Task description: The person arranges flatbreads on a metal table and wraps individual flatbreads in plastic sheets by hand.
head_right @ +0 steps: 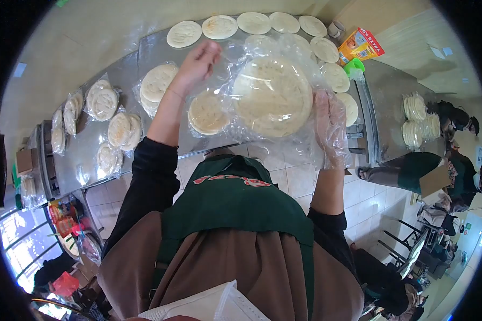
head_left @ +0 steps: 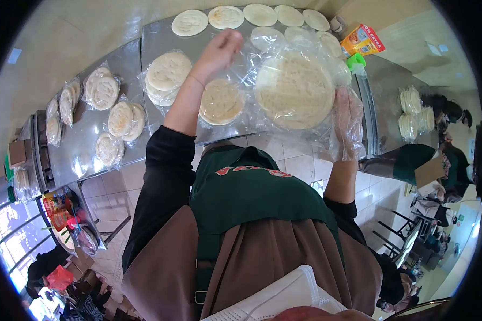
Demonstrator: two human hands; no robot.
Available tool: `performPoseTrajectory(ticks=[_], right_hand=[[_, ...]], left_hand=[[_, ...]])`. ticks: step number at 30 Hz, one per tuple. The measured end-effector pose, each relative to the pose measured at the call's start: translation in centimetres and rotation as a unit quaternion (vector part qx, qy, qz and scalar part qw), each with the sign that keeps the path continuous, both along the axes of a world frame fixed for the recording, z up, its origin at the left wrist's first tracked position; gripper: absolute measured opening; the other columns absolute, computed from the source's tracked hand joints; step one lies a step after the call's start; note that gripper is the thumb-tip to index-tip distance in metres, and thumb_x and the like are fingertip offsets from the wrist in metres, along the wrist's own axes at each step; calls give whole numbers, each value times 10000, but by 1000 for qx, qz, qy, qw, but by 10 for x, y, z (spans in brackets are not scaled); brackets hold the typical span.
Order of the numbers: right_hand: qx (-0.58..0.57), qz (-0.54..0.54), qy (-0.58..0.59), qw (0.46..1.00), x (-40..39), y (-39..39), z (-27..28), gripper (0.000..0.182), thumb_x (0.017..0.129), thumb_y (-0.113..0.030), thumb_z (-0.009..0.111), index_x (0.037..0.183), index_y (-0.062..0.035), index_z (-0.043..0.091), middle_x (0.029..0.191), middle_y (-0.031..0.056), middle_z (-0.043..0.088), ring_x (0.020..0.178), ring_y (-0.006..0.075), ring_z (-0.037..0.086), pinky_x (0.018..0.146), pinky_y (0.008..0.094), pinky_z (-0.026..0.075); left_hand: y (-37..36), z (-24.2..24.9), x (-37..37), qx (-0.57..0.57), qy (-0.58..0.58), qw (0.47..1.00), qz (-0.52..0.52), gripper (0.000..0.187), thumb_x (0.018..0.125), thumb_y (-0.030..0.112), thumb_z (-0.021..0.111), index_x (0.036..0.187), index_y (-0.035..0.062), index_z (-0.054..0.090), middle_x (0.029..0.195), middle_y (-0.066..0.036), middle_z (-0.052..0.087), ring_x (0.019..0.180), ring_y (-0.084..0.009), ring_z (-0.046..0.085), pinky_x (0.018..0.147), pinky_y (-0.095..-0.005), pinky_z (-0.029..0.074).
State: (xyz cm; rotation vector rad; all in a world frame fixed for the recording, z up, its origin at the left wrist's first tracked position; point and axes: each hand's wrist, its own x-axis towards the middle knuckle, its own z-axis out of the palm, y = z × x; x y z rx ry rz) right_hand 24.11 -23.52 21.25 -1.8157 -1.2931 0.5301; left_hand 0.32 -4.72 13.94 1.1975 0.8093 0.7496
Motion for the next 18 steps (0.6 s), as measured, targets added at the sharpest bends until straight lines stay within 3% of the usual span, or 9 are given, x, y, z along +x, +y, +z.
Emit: performPoseTrajectory(ticks=[1,2,5,7,8,10,13,15,18], right_hand=[[-1,-1,-1,1000,-2,-1,3,324,971,-239,434,992,32,612,878,81,625,830,134,538,774,275,423],[8,-3,0,1000,-5,-1,7,316,971,-233,438,987,30,612,886,84,627,827,135,540,768,277,424],[32,2,-9,999,-11,-1,11,294,968,-217,451,978,27,615,889,97,635,815,148,553,752,288,431],[48,13,-18,999,-16,-1,14,280,965,-206,460,973,26,617,885,107,641,807,162,565,742,297,436],[39,6,-36,999,-20,0,16,267,960,-195,469,962,25,619,868,118,645,793,182,576,729,308,441],[29,5,-53,998,-29,1,17,254,955,-184,477,951,25,621,851,128,649,780,201,588,716,319,446],[52,6,-60,997,-39,8,12,237,947,-168,484,931,24,622,807,144,645,753,239,595,698,331,452],[56,20,-101,993,-38,14,5,241,940,-163,487,915,32,626,823,154,638,755,259,596,703,334,453],[11,51,-67,996,-56,26,15,240,930,-156,493,890,36,632,846,167,631,759,288,599,711,351,459]], left_hand=[[2,-3,-3,18,-40,996,75,233,937,314,523,924,83,544,658,20,474,491,-62,456,425,-215,353],[3,-6,-7,18,-41,996,74,233,937,314,523,924,83,544,658,20,474,491,-62,456,425,-215,353],[-11,-12,-17,-1,-89,995,40,210,933,244,538,949,40,586,741,-12,557,576,-82,540,499,-227,448],[-29,-9,-6,80,-104,990,-54,213,939,192,522,971,4,617,866,-41,607,721,-124,599,676,-257,514],[-28,-11,-3,80,-103,990,-50,213,939,192,522,971,4,617,866,-41,607,721,-124,599,676,-257,514],[-26,-20,1,102,-100,985,-100,227,924,140,539,1093,3,604,922,-59,623,830,-142,607,797,-279,517],[-20,-29,-3,66,-119,976,-169,279,890,94,582,1157,12,564,976,-53,613,904,-137,592,825,-280,504],[-23,-32,-6,49,-136,976,-160,317,867,59,600,1178,25,547,1001,-48,609,903,-133,593,812,-276,504],[-19,-39,-10,45,-133,977,-162,414,822,11,639,1216,55,518,1049,-41,598,916,-123,588,806,-265,493]])
